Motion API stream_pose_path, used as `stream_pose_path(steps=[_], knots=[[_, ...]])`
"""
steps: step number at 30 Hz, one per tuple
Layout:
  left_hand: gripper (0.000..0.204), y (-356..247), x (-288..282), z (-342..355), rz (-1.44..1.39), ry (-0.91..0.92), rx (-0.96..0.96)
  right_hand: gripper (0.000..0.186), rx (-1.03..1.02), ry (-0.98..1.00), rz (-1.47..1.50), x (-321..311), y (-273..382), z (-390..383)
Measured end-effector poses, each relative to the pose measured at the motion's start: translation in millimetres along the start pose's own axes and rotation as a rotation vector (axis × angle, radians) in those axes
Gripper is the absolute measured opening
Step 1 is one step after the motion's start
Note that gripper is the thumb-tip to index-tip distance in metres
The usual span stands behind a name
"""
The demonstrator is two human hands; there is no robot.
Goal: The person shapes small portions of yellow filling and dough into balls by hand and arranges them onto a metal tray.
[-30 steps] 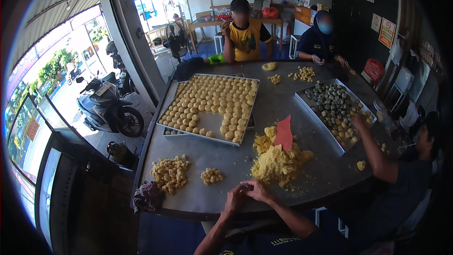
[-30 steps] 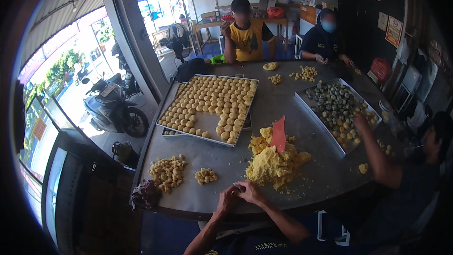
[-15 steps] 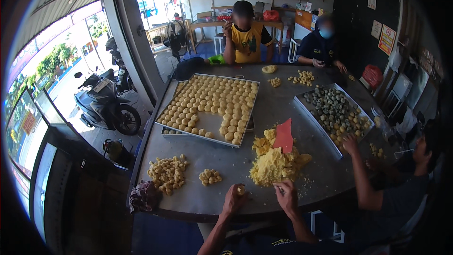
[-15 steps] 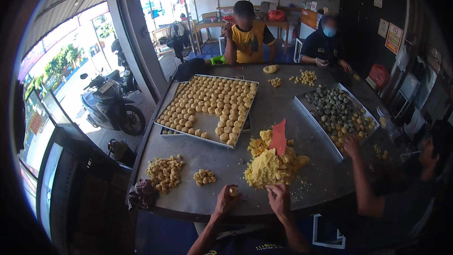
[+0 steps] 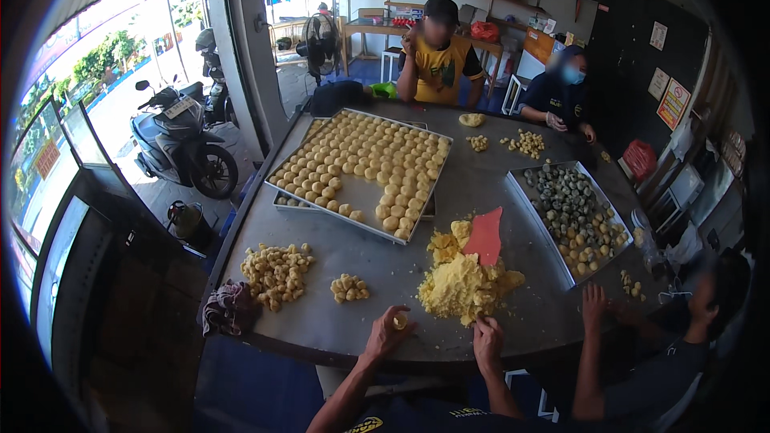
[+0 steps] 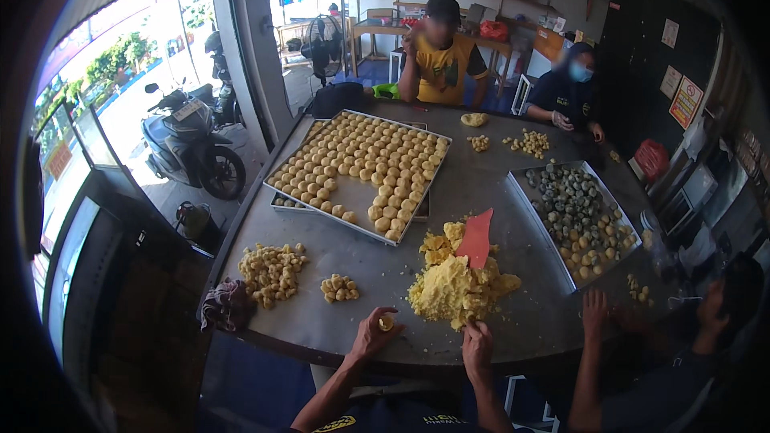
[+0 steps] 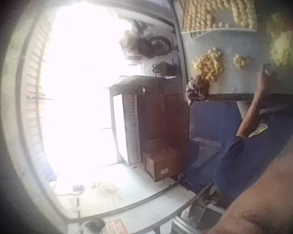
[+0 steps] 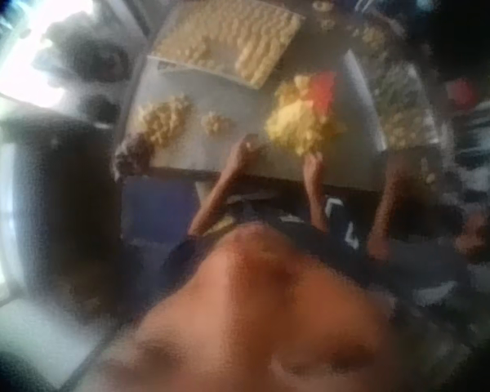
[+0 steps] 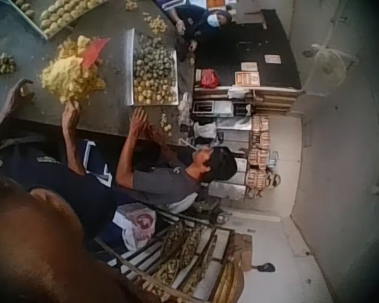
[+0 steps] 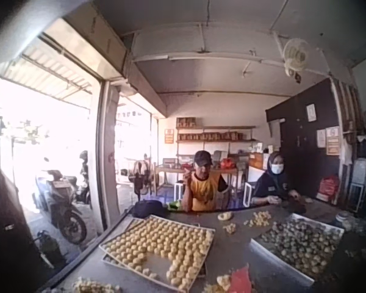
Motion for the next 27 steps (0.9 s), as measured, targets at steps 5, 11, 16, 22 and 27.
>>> stream_pose_path(steps=[5,11,16,22,27], knots=[[0.033,18,0,6,0.175,-0.022,0.162,0.017,-0.039,0.071,-0.010,-3,0,13],[0.034,16,1,-2,0.050,0.019,-0.069,0.018,-0.042,0.084,-0.013,-25,17,-6],[0.033,3,1,2,0.063,0.000,0.034,0.018,-0.037,0.131,0.005,-16,2,-16],[0.035,28,1,1,0.100,0.029,0.023,0.013,0.104,0.037,0.263,-22,14,-2],[0.034,2,7,-2,0.029,0.081,-0.063,0.014,0.016,0.174,0.555,5,65,4]])
Point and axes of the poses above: each hand's wrist, its own z-axis towards the middle knuckle, its own x-axis out of the palm, y = z × x, the point moved 4 cm from there along z, towards the middle knuckle, and after that the axes turned 15 degrees about y, right-handed, at the moved point
